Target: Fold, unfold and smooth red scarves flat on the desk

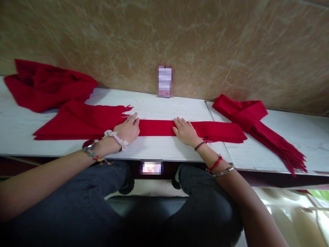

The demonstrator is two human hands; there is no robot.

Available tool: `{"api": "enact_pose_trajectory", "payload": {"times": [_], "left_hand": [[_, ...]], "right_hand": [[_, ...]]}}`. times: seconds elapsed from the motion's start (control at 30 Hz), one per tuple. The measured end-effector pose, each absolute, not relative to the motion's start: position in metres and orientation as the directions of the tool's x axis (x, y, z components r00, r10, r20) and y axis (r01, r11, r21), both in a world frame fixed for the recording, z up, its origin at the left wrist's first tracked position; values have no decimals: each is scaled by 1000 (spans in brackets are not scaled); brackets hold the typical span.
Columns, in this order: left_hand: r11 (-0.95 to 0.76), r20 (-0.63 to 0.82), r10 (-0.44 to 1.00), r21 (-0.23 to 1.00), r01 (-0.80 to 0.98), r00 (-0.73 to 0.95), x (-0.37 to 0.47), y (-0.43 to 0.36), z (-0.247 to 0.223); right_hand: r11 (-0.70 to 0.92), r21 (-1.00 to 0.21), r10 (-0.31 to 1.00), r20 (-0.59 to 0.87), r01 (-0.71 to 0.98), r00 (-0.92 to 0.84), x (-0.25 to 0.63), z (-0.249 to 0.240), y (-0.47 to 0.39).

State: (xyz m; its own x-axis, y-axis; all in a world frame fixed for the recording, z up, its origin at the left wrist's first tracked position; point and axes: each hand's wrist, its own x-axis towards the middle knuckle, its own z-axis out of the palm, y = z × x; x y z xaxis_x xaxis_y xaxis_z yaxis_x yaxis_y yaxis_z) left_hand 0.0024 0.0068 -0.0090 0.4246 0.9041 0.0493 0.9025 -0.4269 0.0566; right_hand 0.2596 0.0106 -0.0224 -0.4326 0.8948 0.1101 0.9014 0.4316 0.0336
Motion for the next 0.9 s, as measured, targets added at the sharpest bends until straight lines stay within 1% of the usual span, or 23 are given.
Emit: {"api": "enact_pose_trajectory", "payload": {"times": [0.07,0.2,0.33,0.4,0.47,0.53,0.6,0.63,0.67,0.73,0.9], "left_hand": [[-390,49,920,20,921,389,11,-1,-3],[-324,29,944,-94,941,328,16,-4,7],[-129,2,991,-171,977,131,-2,2,15],[-87,1,996,-196,977,89,-7,3,17],[-142,13,989,-211,967,148,-5,1,16],[-296,-5,954,-197,935,301,1,1,13],[-469,-32,882,-154,870,470,5,2,7],[-517,-33,855,-132,846,517,6,4,3],[-528,-22,848,-120,841,530,4,7,0],[-465,14,883,-119,877,470,-3,11,-3],[-172,29,983,-193,966,180,-13,6,2]], "right_hand": [[424,45,899,96,904,-427,258,-22,14],[443,62,892,70,894,-446,259,-24,18],[450,75,886,86,890,-455,263,-26,20],[467,78,876,94,881,-473,264,-28,20],[466,76,877,93,881,-472,265,-29,21],[453,70,885,88,889,-458,265,-30,22],[451,62,886,85,890,-455,264,-30,22],[451,58,886,88,891,-455,264,-30,22],[450,56,886,95,891,-453,264,-30,21],[443,52,887,117,895,-446,263,-29,20],[429,35,893,134,903,-429,263,-27,18]]}}
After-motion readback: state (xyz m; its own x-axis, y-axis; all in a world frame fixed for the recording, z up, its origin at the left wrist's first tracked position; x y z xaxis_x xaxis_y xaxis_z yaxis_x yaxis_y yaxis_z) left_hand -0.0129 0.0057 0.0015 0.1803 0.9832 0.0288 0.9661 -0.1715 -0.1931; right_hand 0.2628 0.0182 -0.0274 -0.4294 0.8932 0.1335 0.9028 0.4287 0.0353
